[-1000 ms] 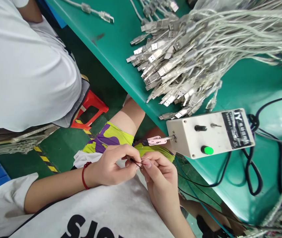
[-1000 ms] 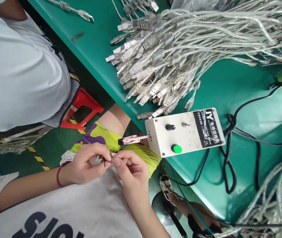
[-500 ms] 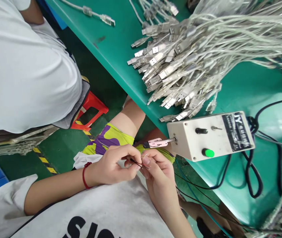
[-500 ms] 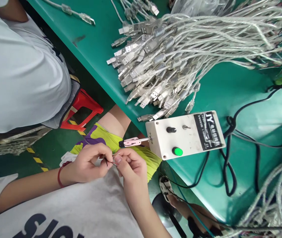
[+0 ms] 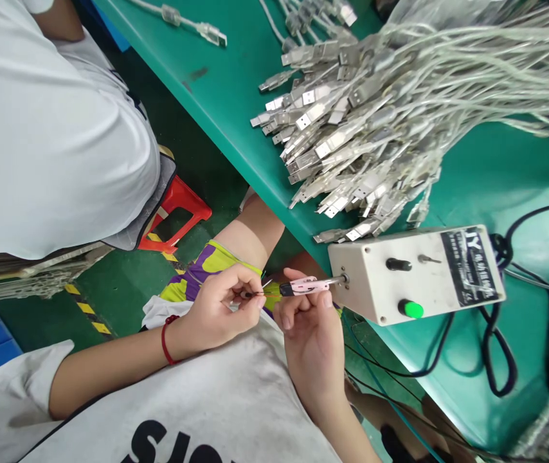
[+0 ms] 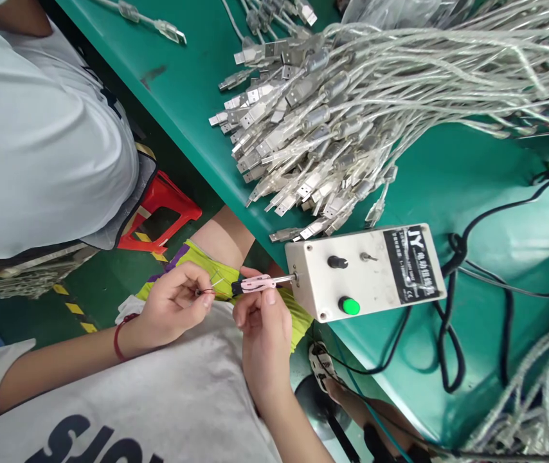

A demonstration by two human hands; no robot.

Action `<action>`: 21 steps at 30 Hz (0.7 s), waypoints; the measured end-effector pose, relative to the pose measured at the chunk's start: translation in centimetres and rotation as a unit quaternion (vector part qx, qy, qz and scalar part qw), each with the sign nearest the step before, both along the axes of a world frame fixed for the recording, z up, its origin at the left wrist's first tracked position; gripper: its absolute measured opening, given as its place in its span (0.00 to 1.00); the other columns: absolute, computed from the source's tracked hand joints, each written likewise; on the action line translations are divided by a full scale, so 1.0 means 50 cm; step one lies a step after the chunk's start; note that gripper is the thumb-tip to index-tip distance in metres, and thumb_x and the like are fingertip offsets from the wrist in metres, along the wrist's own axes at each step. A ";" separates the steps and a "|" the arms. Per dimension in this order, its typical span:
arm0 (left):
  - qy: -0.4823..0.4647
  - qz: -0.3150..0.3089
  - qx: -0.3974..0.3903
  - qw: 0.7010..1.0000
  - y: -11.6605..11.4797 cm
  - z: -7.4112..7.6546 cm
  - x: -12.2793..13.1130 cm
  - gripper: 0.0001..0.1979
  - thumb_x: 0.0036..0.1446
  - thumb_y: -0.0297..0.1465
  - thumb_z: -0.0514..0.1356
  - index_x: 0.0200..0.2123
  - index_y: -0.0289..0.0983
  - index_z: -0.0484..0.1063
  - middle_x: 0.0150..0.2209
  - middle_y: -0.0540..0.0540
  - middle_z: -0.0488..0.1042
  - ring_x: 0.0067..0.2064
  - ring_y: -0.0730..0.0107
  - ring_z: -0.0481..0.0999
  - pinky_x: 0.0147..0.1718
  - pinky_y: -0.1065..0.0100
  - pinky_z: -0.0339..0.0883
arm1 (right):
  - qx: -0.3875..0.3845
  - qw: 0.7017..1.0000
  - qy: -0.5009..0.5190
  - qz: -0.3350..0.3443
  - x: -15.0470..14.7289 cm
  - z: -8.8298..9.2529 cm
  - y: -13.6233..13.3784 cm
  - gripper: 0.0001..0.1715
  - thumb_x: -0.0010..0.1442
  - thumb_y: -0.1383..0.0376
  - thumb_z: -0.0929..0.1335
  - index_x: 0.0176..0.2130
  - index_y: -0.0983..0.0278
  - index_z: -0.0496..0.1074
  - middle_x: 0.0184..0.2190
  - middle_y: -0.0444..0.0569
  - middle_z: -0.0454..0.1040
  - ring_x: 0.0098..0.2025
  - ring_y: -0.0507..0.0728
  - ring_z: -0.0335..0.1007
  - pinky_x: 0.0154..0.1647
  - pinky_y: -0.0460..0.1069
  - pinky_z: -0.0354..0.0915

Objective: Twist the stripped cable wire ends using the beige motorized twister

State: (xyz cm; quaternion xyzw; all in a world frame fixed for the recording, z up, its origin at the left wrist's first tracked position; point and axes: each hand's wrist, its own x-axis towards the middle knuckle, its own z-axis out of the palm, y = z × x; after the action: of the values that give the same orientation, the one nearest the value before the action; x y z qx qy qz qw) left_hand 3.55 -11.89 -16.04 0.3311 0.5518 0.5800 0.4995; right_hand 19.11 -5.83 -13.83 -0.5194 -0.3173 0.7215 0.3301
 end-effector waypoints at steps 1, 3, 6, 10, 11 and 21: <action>-0.004 0.009 -0.001 1.000 0.002 0.000 0.000 0.05 0.64 0.27 0.69 0.38 0.40 0.75 0.29 0.52 0.76 0.28 0.75 0.74 0.28 0.75 0.67 | 0.008 1.000 0.008 -0.001 0.000 0.001 0.001 0.31 0.70 0.36 0.76 0.48 0.59 0.84 0.21 0.39 0.65 0.25 0.53 0.53 0.31 0.50 0.57; -0.010 0.019 -0.005 1.000 0.006 0.000 0.001 0.06 0.64 0.26 0.69 0.37 0.40 0.75 0.29 0.52 0.76 0.28 0.75 0.74 0.27 0.76 0.66 | 0.009 1.000 0.029 -0.005 -0.002 0.001 0.002 0.29 0.70 0.37 0.77 0.44 0.59 0.84 0.19 0.37 0.62 0.24 0.52 0.49 0.31 0.50 0.57; -0.020 0.020 -0.012 1.000 0.010 -0.001 0.002 0.07 0.63 0.26 0.70 0.38 0.39 0.75 0.29 0.52 0.77 0.28 0.74 0.75 0.27 0.76 0.67 | -0.008 0.998 0.060 -0.030 -0.007 0.000 0.004 0.29 0.72 0.37 0.77 0.46 0.60 0.85 0.17 0.35 0.58 0.22 0.51 0.43 0.28 0.49 0.53; -0.023 0.020 -0.021 0.999 0.012 -0.004 0.005 0.07 0.63 0.28 0.71 0.38 0.39 0.75 0.29 0.51 0.78 0.28 0.75 0.75 0.28 0.76 0.68 | -0.006 0.995 0.089 -0.050 -0.011 0.003 0.006 0.25 0.75 0.43 0.77 0.53 0.61 0.88 0.17 0.34 0.55 0.23 0.50 0.37 0.26 0.47 0.49; -0.025 0.020 -0.024 0.999 0.012 -0.005 0.006 0.07 0.64 0.28 0.71 0.38 0.39 0.75 0.29 0.51 0.78 0.28 0.75 0.75 0.28 0.76 0.68 | -0.007 0.994 0.100 -0.049 -0.011 0.003 0.006 0.23 0.76 0.45 0.77 0.54 0.60 0.88 0.17 0.34 0.54 0.23 0.50 0.35 0.26 0.46 0.49; -0.039 -0.004 -0.036 0.999 0.008 -0.013 0.009 0.07 0.66 0.31 0.71 0.38 0.40 0.75 0.29 0.51 0.78 0.28 0.73 0.76 0.29 0.74 0.68 | 0.012 0.984 0.173 -0.032 -0.008 -0.017 0.009 0.15 0.79 0.50 0.75 0.51 0.56 0.89 0.17 0.33 0.51 0.22 0.49 0.33 0.25 0.45 0.50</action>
State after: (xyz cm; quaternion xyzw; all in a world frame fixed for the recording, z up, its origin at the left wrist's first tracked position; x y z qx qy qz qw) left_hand 3.99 -11.49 -16.71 0.2922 0.5513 0.5701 0.5344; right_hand 18.72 -5.38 -14.70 -0.3927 -0.2479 0.7855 0.4090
